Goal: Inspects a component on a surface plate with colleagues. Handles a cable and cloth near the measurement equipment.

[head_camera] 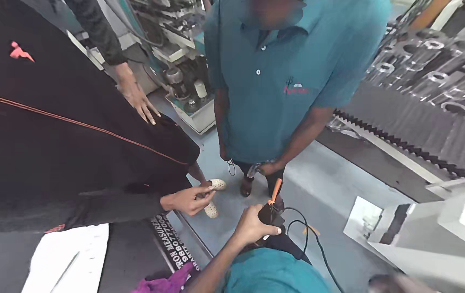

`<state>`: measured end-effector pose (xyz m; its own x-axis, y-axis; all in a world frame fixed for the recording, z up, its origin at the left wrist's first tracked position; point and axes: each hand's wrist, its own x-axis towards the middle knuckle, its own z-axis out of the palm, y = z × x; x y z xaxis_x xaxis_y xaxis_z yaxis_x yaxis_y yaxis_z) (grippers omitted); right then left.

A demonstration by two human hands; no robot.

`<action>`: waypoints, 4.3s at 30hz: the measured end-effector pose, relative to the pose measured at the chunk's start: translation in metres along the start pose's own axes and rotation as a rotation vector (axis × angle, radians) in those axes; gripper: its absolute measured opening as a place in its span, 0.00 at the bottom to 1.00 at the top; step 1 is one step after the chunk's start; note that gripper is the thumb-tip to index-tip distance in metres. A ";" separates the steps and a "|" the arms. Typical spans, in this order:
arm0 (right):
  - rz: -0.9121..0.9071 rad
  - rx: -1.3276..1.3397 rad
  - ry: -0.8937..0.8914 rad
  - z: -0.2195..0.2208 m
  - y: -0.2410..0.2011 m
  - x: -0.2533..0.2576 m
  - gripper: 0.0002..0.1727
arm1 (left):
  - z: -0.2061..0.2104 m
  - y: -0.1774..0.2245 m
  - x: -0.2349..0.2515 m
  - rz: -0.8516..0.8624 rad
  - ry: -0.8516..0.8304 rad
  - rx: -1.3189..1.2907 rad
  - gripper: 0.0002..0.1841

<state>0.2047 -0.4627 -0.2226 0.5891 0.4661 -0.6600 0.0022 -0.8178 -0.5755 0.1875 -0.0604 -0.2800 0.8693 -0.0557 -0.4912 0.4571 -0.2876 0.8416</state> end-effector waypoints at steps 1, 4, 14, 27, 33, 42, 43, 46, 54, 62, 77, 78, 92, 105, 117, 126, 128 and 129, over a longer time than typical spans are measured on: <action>-0.016 0.018 0.215 -0.012 0.001 0.002 0.19 | 0.001 0.003 0.004 -0.015 -0.081 0.103 0.35; -0.279 0.246 0.674 -0.027 -0.041 0.036 0.32 | 0.015 0.022 0.017 -0.018 -0.281 0.263 0.32; -0.269 -0.348 -0.100 0.008 -0.114 0.099 0.54 | 0.055 0.084 0.043 0.048 -0.569 0.291 0.55; 0.281 0.441 0.252 -0.003 0.028 0.051 0.26 | 0.087 -0.023 0.075 -0.115 -0.464 0.236 0.37; 0.263 0.896 0.385 -0.012 0.060 0.004 0.27 | 0.120 0.009 0.009 0.220 -0.816 0.493 0.12; 0.121 0.071 -0.041 0.060 0.018 0.031 0.36 | 0.066 0.057 -0.066 0.538 -0.982 0.087 0.12; 0.130 -0.003 -0.104 0.065 0.013 0.033 0.36 | 0.065 0.053 -0.062 0.411 -0.896 0.229 0.13; 0.168 -0.074 -0.176 0.068 0.008 0.022 0.37 | 0.080 0.048 -0.045 0.080 -0.724 0.673 0.16; 0.071 0.036 -0.183 0.044 -0.009 -0.017 0.39 | 0.151 -0.013 0.055 -0.043 -0.909 0.809 0.23; 0.153 -0.061 -0.220 0.059 -0.017 0.022 0.37 | 0.162 0.024 0.073 0.423 -0.925 1.069 0.08; 0.416 -0.062 -0.183 0.072 -0.033 0.004 0.22 | 0.200 0.003 0.066 0.407 -0.936 0.785 0.10; 0.453 -0.103 -0.135 0.076 -0.034 0.007 0.22 | 0.201 0.002 0.066 0.421 -0.931 0.784 0.10; 0.317 0.255 0.108 0.049 0.016 0.000 0.13 | 0.191 0.005 0.068 0.372 -0.893 0.780 0.10; 0.274 0.575 0.039 0.116 0.087 0.007 0.39 | 0.188 0.008 0.062 0.331 -0.865 0.885 0.11; 0.356 1.115 0.491 0.132 0.117 -0.031 0.05 | 0.140 -0.008 0.037 0.233 -1.005 0.240 0.15; 0.239 1.093 0.582 0.065 0.135 -0.093 0.07 | 0.166 -0.020 0.049 0.222 -0.586 0.288 0.10; 0.298 0.802 0.197 0.068 0.145 -0.088 0.07 | 0.165 -0.015 0.048 0.262 -0.620 0.386 0.11; 0.327 0.582 0.023 0.070 0.156 -0.082 0.07 | 0.162 -0.012 0.045 0.253 -0.643 0.438 0.11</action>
<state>0.0998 -0.6050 -0.2921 0.5027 0.2119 -0.8381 -0.6120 -0.5975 -0.5181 0.1902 -0.2146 -0.3486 0.5979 -0.6680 -0.4432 0.0308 -0.5333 0.8454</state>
